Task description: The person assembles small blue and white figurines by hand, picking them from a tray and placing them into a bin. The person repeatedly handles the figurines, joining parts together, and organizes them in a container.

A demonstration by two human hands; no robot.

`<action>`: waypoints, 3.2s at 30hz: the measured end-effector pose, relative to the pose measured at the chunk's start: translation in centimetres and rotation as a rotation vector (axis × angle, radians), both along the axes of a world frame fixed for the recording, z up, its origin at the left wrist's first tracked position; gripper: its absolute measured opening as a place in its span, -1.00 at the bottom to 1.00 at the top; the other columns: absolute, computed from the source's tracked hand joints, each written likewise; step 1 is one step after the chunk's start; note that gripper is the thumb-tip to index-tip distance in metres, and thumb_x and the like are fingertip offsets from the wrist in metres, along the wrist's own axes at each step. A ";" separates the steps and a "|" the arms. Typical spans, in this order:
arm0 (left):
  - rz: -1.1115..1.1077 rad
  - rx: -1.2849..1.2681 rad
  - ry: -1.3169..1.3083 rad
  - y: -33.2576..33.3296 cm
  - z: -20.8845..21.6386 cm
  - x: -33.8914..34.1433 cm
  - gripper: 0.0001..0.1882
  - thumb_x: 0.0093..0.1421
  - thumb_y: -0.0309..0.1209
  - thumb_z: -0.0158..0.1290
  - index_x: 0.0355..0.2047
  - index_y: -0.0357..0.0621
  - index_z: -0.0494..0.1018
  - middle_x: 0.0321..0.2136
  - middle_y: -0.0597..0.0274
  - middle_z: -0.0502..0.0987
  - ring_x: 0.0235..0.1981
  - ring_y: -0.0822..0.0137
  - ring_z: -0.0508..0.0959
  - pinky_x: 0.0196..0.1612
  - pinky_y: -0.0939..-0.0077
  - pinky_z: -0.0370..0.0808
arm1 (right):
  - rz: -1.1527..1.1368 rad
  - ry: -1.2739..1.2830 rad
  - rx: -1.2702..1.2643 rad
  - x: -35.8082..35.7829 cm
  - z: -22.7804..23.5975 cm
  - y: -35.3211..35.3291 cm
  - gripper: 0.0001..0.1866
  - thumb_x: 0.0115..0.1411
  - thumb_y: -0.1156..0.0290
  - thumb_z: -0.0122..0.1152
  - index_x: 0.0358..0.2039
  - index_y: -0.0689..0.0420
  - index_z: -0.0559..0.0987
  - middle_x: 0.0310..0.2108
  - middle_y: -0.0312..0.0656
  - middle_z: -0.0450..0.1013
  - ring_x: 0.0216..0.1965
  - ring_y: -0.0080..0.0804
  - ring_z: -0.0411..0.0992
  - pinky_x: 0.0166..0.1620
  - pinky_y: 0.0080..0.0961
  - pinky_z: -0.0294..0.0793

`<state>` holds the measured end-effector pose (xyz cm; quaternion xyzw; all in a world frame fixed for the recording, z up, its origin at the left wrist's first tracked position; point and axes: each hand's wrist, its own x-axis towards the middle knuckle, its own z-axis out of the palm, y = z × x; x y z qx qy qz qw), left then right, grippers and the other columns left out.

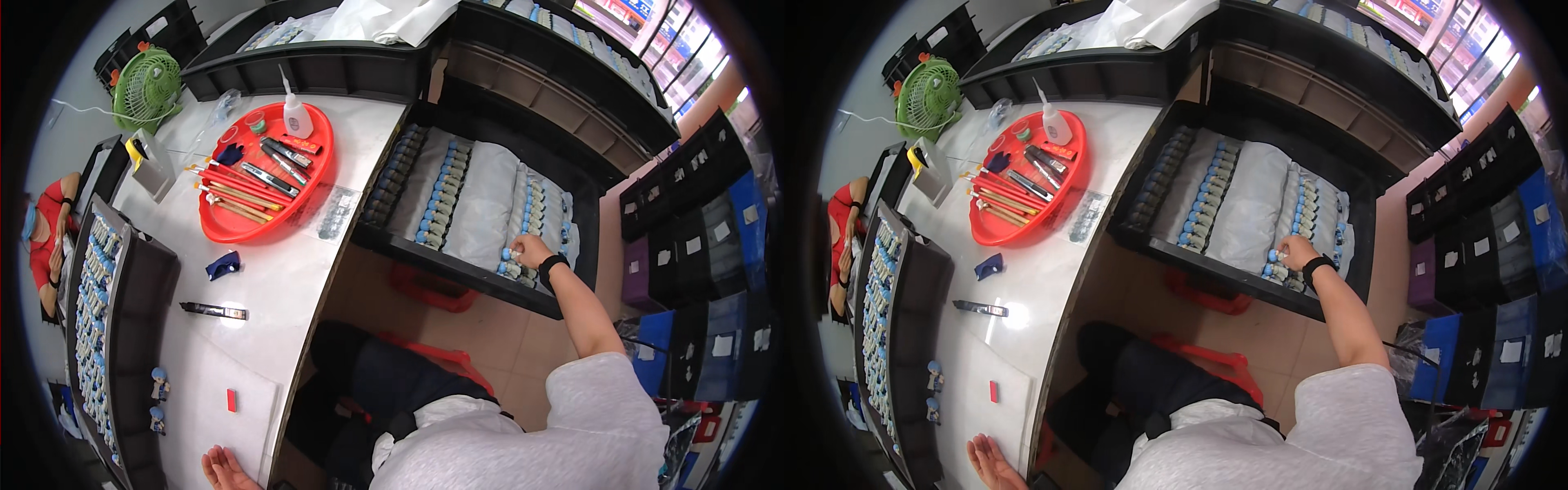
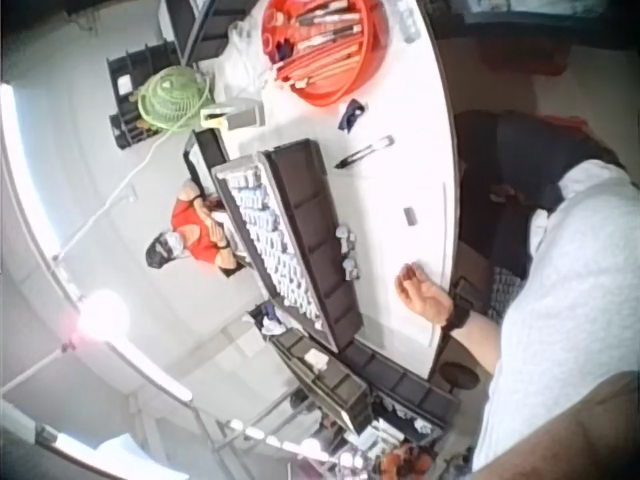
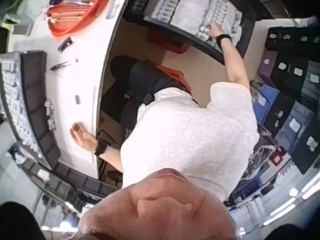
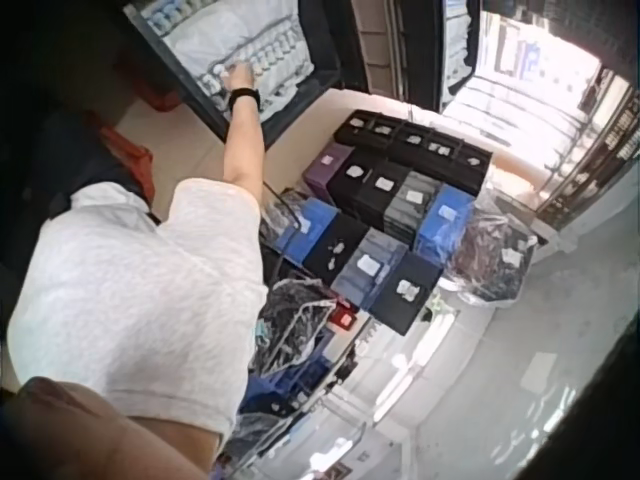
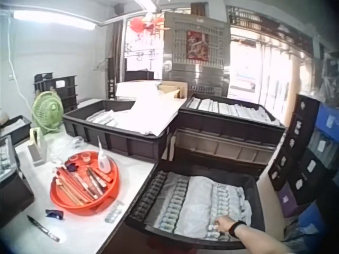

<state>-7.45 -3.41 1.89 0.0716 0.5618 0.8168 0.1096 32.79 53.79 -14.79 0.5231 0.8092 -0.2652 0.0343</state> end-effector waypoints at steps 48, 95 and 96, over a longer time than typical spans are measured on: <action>-0.204 -0.271 -0.074 -1.0 7.8 -2.2 -0.69 0.21 -0.33 0.05 -0.07 -0.18 0.41 -0.36 0.32 0.54 -0.37 0.56 0.49 -0.30 0.68 0.41 | 0.709 1.098 -0.860 -33.4 19.3 -32.9 -0.82 0.11 0.69 0.09 -0.24 0.32 0.49 -0.32 -0.16 0.48 -0.30 -0.50 0.48 -0.20 -0.62 0.47; -0.025 0.168 -0.136 1.1 0.6 0.4 -0.64 0.26 -0.56 -0.14 0.08 -0.29 0.26 -0.01 0.04 0.41 -0.02 0.30 0.45 0.07 0.46 0.39 | 0.861 1.062 -0.978 -37.4 17.2 -37.7 -0.70 0.28 0.50 -0.08 0.02 0.27 0.36 -0.18 -0.12 0.42 -0.25 -0.48 0.44 -0.20 -0.61 0.46; -0.030 0.174 -0.120 1.0 0.5 0.4 -0.63 0.25 -0.58 -0.12 0.08 -0.29 0.26 -0.01 0.04 0.40 -0.01 0.30 0.45 0.07 0.45 0.38 | 0.851 1.050 -1.001 -37.4 17.3 -37.8 -0.69 0.30 0.47 -0.11 0.03 0.27 0.36 -0.18 -0.12 0.43 -0.26 -0.49 0.43 -0.21 -0.62 0.46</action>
